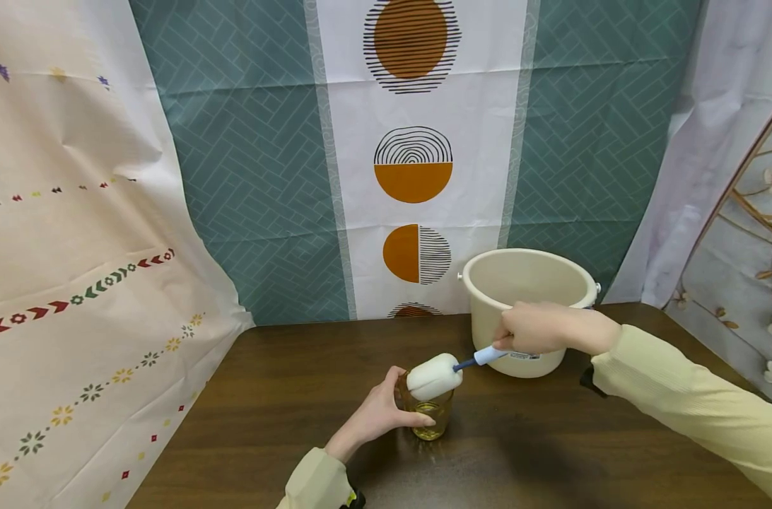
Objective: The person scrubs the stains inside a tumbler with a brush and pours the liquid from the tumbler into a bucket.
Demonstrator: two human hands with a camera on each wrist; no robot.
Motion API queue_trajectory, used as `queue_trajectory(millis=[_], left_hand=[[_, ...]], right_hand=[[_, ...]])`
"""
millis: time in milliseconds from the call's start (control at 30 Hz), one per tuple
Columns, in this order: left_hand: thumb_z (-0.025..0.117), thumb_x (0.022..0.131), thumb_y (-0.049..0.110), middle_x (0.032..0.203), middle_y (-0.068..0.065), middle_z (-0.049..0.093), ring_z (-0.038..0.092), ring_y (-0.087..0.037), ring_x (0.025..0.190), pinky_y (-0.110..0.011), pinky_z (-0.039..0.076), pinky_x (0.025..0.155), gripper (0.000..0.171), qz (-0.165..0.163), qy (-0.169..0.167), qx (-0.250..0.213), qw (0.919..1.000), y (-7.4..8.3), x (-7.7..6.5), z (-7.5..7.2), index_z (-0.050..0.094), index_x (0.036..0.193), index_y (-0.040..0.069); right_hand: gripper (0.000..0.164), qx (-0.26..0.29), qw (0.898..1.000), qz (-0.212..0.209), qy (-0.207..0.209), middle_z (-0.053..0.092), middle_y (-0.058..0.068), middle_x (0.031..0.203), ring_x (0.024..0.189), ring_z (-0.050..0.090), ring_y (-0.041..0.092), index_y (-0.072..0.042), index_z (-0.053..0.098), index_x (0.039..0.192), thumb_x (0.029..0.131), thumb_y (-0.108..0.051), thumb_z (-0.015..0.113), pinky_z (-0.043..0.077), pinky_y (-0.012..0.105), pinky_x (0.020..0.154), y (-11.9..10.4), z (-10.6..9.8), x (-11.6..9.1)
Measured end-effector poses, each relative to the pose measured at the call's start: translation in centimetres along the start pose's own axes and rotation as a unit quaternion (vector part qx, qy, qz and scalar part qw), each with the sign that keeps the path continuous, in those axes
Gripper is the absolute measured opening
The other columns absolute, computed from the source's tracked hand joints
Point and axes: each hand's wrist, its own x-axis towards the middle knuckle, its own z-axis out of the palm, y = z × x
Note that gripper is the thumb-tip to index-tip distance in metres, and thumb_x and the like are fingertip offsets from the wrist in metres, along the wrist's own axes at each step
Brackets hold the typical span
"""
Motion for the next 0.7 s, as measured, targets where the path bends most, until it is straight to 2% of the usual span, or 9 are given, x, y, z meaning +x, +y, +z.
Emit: queue_trajectory(millis=[67,133,267,467,700], left_hand=[[0.078,0.07,0.019,0.099,-0.007,0.055,0.051,-0.029,0.089,-0.038,0.041,0.067,0.058,-0.002,-0.001,-0.007,1.0,0.7,-0.2,-0.2,0.041,0.112,0.005],[0.078,0.07,0.019,0.099,-0.006,0.055,0.051,-0.028,0.089,-0.038,0.041,0.067,0.059,-0.003,-0.001,-0.006,1.0,0.7,-0.2,-0.2,0.041,0.113,0.005],[0.079,0.069,0.025,0.101,-0.003,0.054,0.051,-0.024,0.089,-0.036,0.041,0.067,0.062,-0.008,0.0,0.001,1.0,-0.8,0.2,0.1,0.04,0.114,0.008],[0.079,0.068,0.031,0.101,-0.004,0.054,0.052,-0.023,0.086,-0.035,0.042,0.065,0.066,-0.007,0.0,0.004,1.0,-2.0,0.6,0.3,0.04,0.115,0.008],[0.08,0.067,0.033,0.098,-0.003,0.054,0.051,-0.024,0.083,-0.033,0.042,0.062,0.066,-0.005,0.005,0.01,0.9999,-2.0,0.6,0.3,0.04,0.113,0.007]], right_hand=[[0.031,0.01,1.0,-0.006,0.009,0.035,-0.011,0.05,0.044,0.033,0.003,-0.022,0.053,0.059,0.089,-0.019,0.058,0.026,0.022,0.045,0.5,0.4,-0.2],[0.031,0.028,0.999,-0.011,0.014,0.034,-0.012,0.051,0.044,0.031,0.003,-0.022,0.052,0.059,0.089,-0.019,0.057,0.025,0.022,0.046,1.1,0.8,-0.5],[0.029,0.075,0.996,-0.031,0.023,0.032,-0.012,0.05,0.045,0.028,0.002,-0.021,0.053,0.061,0.09,-0.016,0.057,0.023,0.021,0.046,2.2,1.9,-1.0],[0.021,0.124,0.99,-0.058,0.045,0.037,-0.014,0.051,0.047,0.033,0.002,-0.022,0.058,0.069,0.089,-0.017,0.058,0.031,0.021,0.047,3.7,3.5,-1.7],[0.012,0.119,0.987,-0.082,0.076,0.039,-0.015,0.053,0.05,0.037,0.0,-0.021,0.063,0.081,0.09,-0.024,0.056,0.034,0.022,0.049,4.8,4.8,-2.0]])
